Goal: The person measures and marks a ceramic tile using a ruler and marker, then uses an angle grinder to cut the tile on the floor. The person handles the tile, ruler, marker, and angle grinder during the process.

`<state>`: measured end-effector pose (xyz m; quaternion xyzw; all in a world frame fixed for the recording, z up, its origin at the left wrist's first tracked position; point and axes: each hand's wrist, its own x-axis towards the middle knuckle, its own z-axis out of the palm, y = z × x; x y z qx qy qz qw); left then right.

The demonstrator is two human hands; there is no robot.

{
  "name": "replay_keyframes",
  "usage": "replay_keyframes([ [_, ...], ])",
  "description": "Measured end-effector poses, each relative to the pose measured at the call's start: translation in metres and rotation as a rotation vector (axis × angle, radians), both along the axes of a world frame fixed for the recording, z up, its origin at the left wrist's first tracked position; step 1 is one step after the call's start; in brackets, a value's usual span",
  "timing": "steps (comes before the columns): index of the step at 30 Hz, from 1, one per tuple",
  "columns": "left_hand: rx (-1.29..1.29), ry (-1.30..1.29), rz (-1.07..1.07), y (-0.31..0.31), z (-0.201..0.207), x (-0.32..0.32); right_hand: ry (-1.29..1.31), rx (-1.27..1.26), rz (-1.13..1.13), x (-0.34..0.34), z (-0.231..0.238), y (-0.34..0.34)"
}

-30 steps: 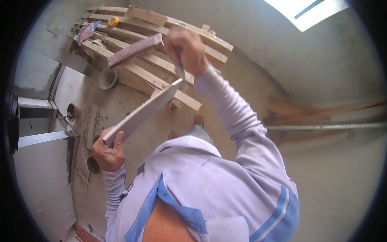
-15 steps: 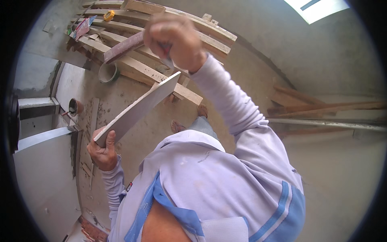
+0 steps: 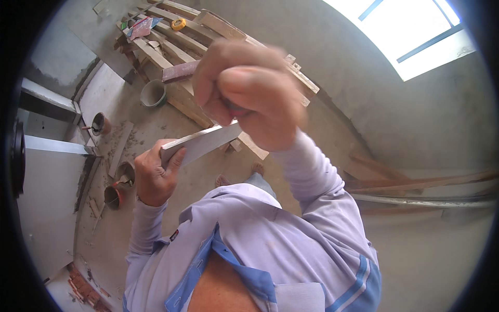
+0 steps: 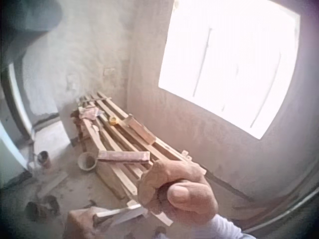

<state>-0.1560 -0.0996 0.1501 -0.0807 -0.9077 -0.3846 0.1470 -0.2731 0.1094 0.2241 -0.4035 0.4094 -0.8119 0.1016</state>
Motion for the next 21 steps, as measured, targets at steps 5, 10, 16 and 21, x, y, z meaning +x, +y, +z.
replay_keyframes([
  [5,0.005,0.048,-0.035,0.004,-0.007,0.006,-0.141,0.555,-0.338,-0.037,-0.087,0.012],
  [10,0.052,0.02,0.092,-0.009,-0.015,0.013,-0.054,0.339,-0.271,-0.034,-0.066,0.007],
  [16,0.123,0.003,0.258,-0.022,-0.028,0.013,0.172,0.909,-0.561,-0.04,-0.185,0.037],
  [21,0.941,-0.28,0.283,-0.043,-0.047,0.016,0.635,1.115,-0.406,0.032,-0.185,0.012],
])
